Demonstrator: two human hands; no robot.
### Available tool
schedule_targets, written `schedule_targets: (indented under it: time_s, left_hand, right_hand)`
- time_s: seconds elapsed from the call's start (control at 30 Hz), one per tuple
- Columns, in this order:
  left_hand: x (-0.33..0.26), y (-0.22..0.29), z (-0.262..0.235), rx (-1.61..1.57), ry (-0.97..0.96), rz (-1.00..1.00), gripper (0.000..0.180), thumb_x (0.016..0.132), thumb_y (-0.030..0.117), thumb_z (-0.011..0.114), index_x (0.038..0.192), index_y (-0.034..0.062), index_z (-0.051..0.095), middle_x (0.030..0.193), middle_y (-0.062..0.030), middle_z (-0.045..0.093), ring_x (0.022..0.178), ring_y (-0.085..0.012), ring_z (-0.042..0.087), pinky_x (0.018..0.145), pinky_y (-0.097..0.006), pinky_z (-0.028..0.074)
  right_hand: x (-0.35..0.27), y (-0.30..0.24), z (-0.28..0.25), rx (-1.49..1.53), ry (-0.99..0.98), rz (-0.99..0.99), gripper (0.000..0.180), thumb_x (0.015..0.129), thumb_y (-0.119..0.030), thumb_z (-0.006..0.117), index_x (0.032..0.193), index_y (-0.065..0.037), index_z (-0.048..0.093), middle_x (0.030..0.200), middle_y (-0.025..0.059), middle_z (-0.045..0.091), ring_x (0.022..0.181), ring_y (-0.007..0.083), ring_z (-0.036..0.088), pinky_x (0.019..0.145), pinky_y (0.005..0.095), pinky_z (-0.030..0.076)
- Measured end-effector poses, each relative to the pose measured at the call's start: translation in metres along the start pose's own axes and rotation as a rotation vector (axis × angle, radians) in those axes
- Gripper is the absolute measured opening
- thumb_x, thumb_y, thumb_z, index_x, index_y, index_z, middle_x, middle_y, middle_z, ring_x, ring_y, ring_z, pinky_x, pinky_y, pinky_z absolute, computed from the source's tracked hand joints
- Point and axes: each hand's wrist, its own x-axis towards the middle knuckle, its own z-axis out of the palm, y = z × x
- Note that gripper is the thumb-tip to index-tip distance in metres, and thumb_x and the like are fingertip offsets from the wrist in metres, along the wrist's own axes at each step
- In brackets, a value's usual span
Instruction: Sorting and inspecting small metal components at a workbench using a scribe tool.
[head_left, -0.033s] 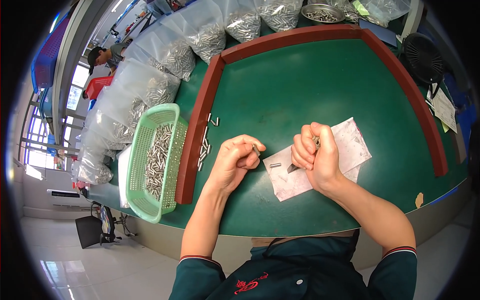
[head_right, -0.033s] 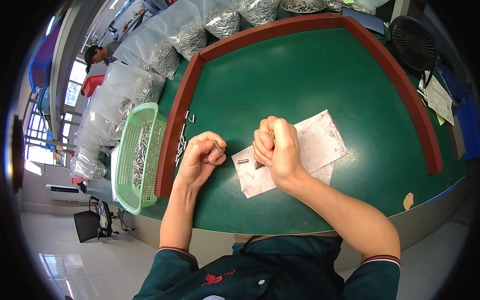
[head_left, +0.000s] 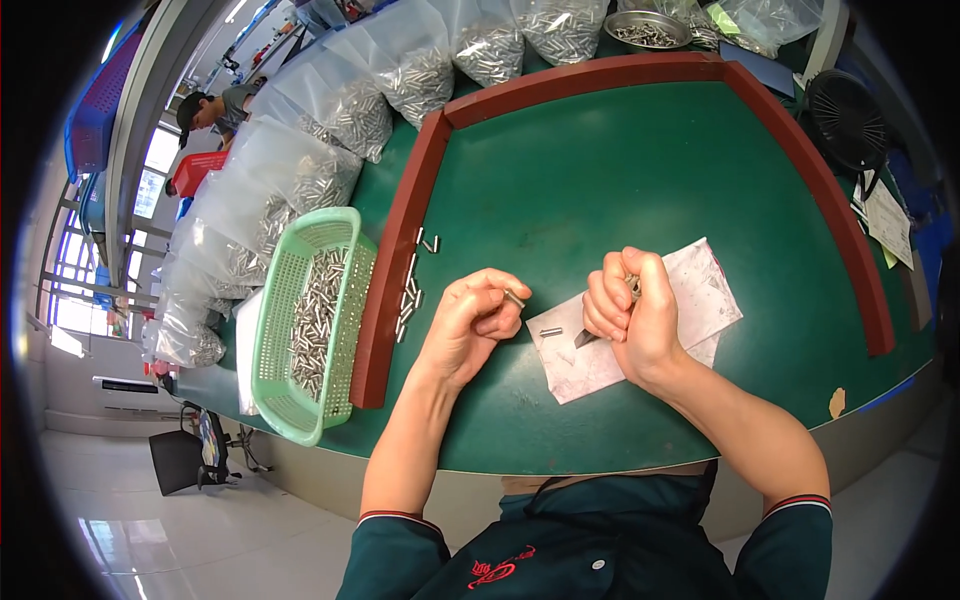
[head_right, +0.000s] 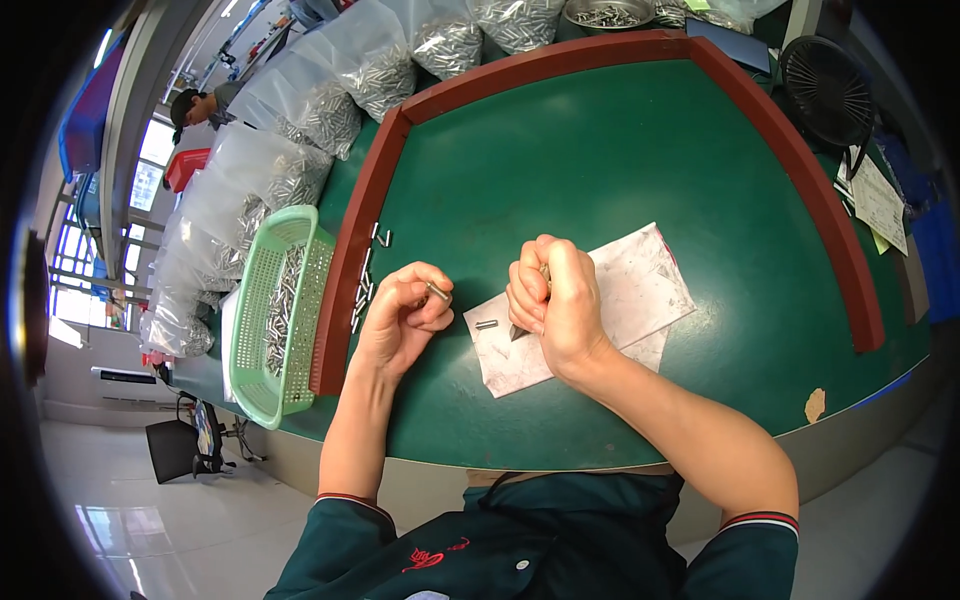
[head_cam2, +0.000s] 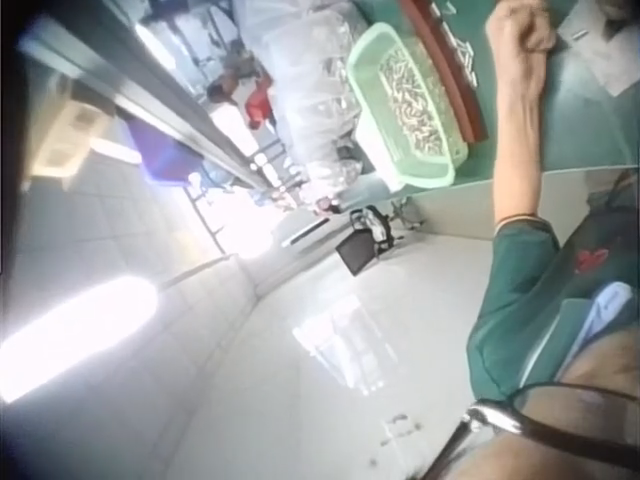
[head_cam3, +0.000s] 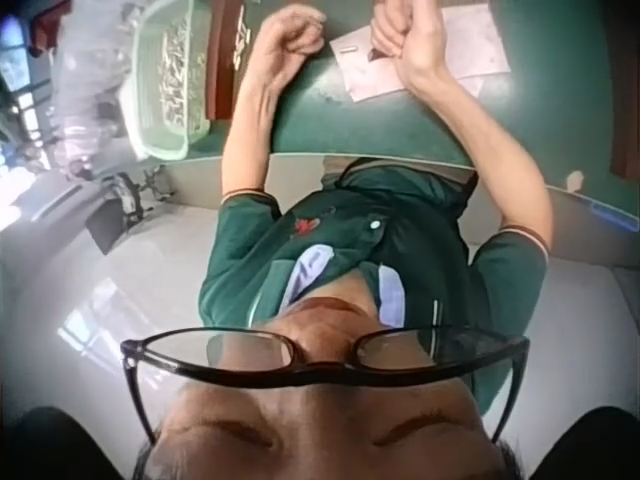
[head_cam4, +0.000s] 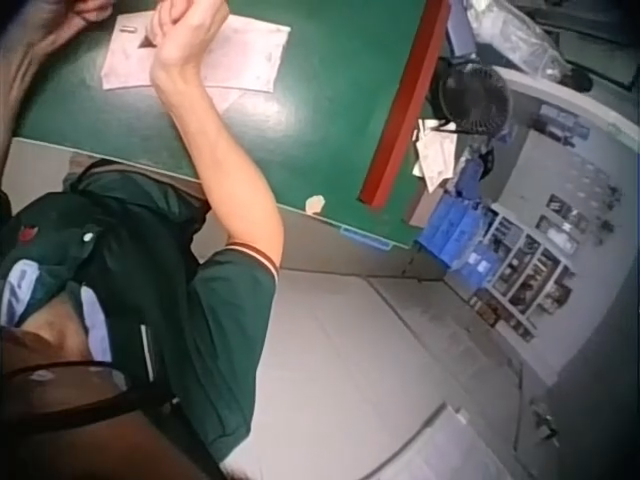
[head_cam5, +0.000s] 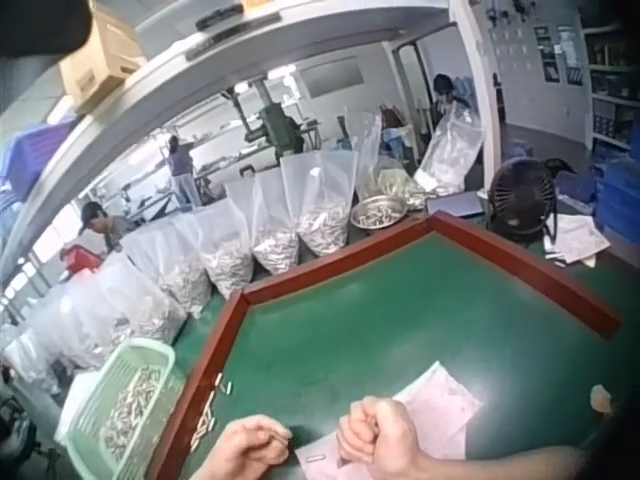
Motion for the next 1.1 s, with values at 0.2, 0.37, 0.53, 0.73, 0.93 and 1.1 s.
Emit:
schedule_targets:
  time_s: [0.2, 0.37, 0.53, 0.73, 0.93, 1.1]
  left_hand:
    - [0.001, -0.005, 0.005, 0.033, 0.002, -0.049, 0.012, 0.084, 0.009, 0.055, 0.092, 0.001, 0.058, 0.07, -0.0064, 0.057, 0.048, -0.0031, 0.028, 0.044, -0.017, 0.022]
    - [0.003, -0.003, 0.0, -0.024, -0.046, -0.071, 0.015, 0.085, 0.01, 0.053, 0.097, 0.0016, 0.055, 0.076, -0.0081, 0.058, 0.044, -0.0022, 0.025, 0.044, -0.017, 0.021]
    - [0.005, -0.001, -0.005, -0.259, -0.06, -0.114, 0.012, 0.086, 0.009, 0.051, 0.095, 0.0019, 0.055, 0.076, -0.0074, 0.057, 0.044, -0.0015, 0.027, 0.045, -0.017, 0.024]
    - [0.004, -0.001, -0.009, -0.292, -0.058, -0.105, 0.014, 0.087, 0.013, 0.052, 0.093, 0.002, 0.054, 0.076, -0.007, 0.056, 0.044, -0.0018, 0.029, 0.046, -0.017, 0.026]
    - [0.004, 0.0, -0.009, -0.355, -0.09, -0.14, 0.015, 0.088, 0.017, 0.051, 0.095, 0.0036, 0.052, 0.071, -0.0053, 0.053, 0.044, -0.0021, 0.029, 0.046, -0.018, 0.024]
    - [0.005, 0.0, -0.007, -0.331, -0.084, -0.151, 0.014, 0.089, 0.017, 0.05, 0.092, 0.0039, 0.051, 0.069, -0.0042, 0.051, 0.045, -0.0023, 0.03, 0.046, -0.018, 0.025]
  right_hand:
    - [0.0, 0.001, 0.001, -0.008, 0.015, 0.002, 0.036, 0.085, -0.022, 0.029, 0.052, -0.01, 0.027, 0.04, 0.0008, 0.025, 0.035, 0.0089, 0.018, 0.036, 0.0242, 0.019]
    - [-0.001, 0.0, 0.004, 0.003, 0.036, 0.018, 0.036, 0.085, -0.023, 0.028, 0.052, -0.01, 0.027, 0.04, 0.0005, 0.025, 0.035, 0.0089, 0.018, 0.036, 0.0243, 0.019]
    - [0.0, -0.001, 0.005, 0.003, 0.05, 0.019, 0.036, 0.085, -0.023, 0.029, 0.052, -0.011, 0.026, 0.041, 0.0004, 0.025, 0.035, 0.0091, 0.018, 0.036, 0.0244, 0.019]
    - [-0.001, 0.0, 0.006, -0.003, 0.063, 0.014, 0.036, 0.085, -0.023, 0.029, 0.052, -0.011, 0.026, 0.04, 0.0004, 0.025, 0.035, 0.0094, 0.017, 0.036, 0.0249, 0.018]
    - [0.0, 0.0, 0.007, 0.004, 0.072, 0.02, 0.036, 0.085, -0.024, 0.029, 0.052, -0.011, 0.026, 0.04, 0.0007, 0.025, 0.035, 0.0099, 0.018, 0.037, 0.0253, 0.019]
    - [0.001, 0.0, 0.006, 0.001, 0.076, 0.023, 0.036, 0.085, -0.024, 0.029, 0.052, -0.011, 0.026, 0.04, 0.0005, 0.025, 0.035, 0.0099, 0.017, 0.037, 0.0252, 0.019]
